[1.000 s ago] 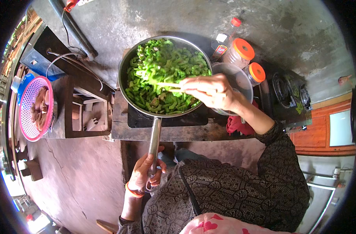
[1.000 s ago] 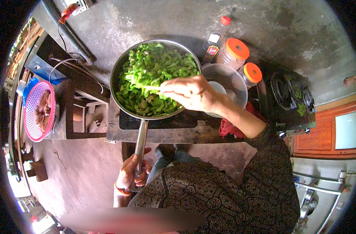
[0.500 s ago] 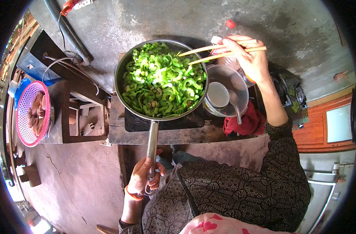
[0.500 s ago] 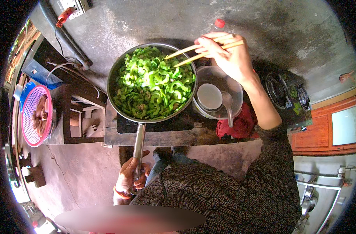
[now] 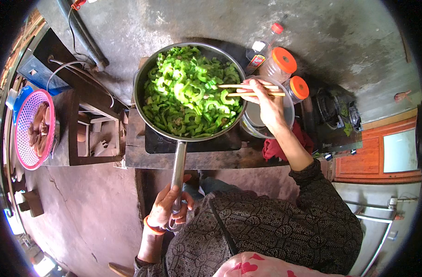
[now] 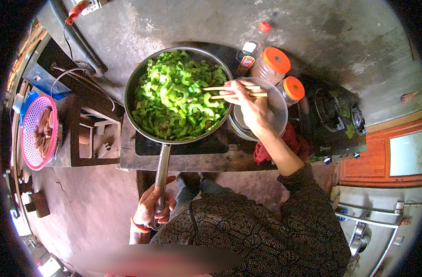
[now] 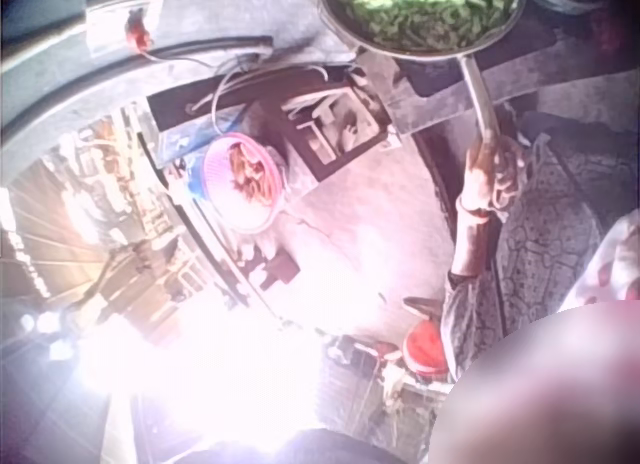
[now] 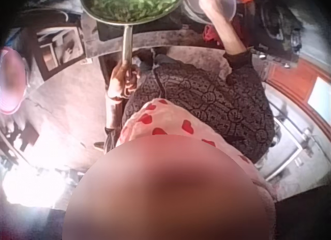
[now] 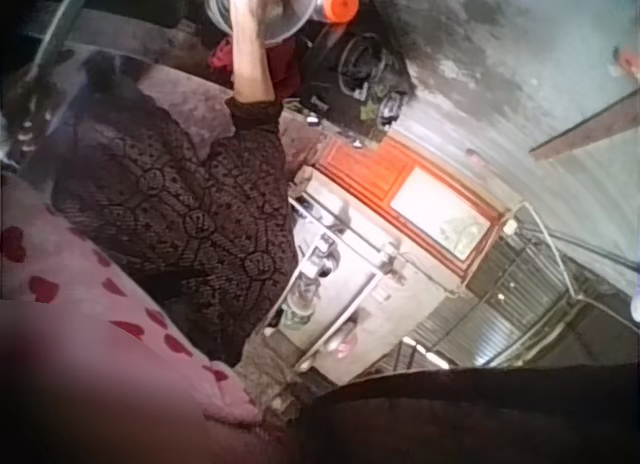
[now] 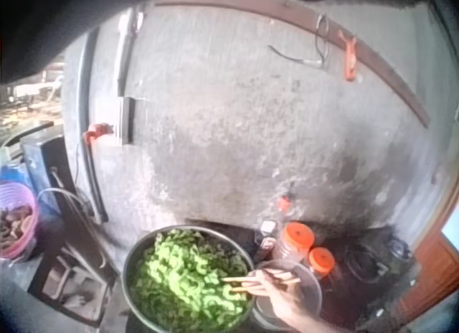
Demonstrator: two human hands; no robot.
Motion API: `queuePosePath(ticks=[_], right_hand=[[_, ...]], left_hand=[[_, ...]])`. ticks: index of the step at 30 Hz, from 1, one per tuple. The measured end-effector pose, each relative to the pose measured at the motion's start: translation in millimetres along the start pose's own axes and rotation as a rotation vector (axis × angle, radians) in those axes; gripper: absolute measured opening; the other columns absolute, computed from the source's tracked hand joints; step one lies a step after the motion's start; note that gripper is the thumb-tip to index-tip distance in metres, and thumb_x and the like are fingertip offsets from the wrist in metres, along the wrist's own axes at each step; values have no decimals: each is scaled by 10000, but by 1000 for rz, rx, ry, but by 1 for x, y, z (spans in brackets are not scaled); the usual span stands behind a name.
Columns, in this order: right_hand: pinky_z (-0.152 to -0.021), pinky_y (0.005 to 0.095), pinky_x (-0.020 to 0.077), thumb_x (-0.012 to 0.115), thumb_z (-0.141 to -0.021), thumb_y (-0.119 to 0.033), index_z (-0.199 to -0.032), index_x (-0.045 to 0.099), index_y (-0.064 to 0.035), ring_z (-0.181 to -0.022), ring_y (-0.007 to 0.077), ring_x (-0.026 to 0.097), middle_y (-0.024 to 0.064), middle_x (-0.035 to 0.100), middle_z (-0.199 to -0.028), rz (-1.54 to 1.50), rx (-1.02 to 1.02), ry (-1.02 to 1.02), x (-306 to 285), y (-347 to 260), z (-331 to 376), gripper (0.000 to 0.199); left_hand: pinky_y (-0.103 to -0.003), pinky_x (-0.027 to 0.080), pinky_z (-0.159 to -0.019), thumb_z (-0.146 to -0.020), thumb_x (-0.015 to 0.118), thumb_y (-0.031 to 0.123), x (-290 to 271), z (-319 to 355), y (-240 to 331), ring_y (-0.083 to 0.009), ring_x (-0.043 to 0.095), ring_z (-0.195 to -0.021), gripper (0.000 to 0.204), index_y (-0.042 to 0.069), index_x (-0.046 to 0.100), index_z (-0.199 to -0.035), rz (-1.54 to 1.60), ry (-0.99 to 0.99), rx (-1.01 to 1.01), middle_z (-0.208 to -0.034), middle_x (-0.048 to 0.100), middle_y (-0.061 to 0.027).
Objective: The person wipes a table with a cloth, then moves to the stove to stir-fry chopped green vegetables in a pan using chopsticks. They add seasoning from a small bowl and continue stirring the vegetables.
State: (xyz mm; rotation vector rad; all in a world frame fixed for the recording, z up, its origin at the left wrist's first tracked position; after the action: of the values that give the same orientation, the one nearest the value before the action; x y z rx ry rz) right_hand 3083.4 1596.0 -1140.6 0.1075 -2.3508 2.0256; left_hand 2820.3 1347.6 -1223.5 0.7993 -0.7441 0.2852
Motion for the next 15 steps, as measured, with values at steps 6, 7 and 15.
queuePosePath(ticks=[6, 7, 15], right_hand=[[-835, 362, 617, 583, -1019, -187, -1096, 635, 85, -937, 272, 735, 188, 715, -1052, 20, -69, -145, 50, -22, 6, 288], [-832, 361, 618, 588, -1016, -174, -1098, 639, 94, -934, 271, 735, 190, 714, -1051, 41, -106, -163, 57, -31, 7, 284], [-808, 371, 633, 597, -999, -83, -1061, 677, 115, -891, 281, 736, 201, 719, -1007, 55, -248, -179, 82, -87, 11, 223]], left_hand=[[-237, 350, -372, -1081, 393, 388, 1, 0, 0, -82, 390, -403, 563, 44, 294, -1516, 19, 2, 12, -803, 606, -169], [-236, 348, -372, -1082, 393, 385, 2, 0, 1, -80, 390, -404, 560, 42, 296, -1514, 25, -2, 20, -804, 606, -169], [-232, 297, -330, -1076, 404, 404, 2, 0, 4, -63, 348, -367, 573, 27, 339, -1502, 15, 59, 44, -739, 593, -138]])
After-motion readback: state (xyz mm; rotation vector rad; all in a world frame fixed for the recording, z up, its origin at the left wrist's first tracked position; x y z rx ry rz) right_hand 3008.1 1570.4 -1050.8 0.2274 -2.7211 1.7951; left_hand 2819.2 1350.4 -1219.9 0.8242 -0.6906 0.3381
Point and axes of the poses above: each hand's wrist, its own z-axis away from the middle knuckle, its own x-axis out of the palm, y = z × x, the point moved 10 cm from there along -z, towards the middle knuckle
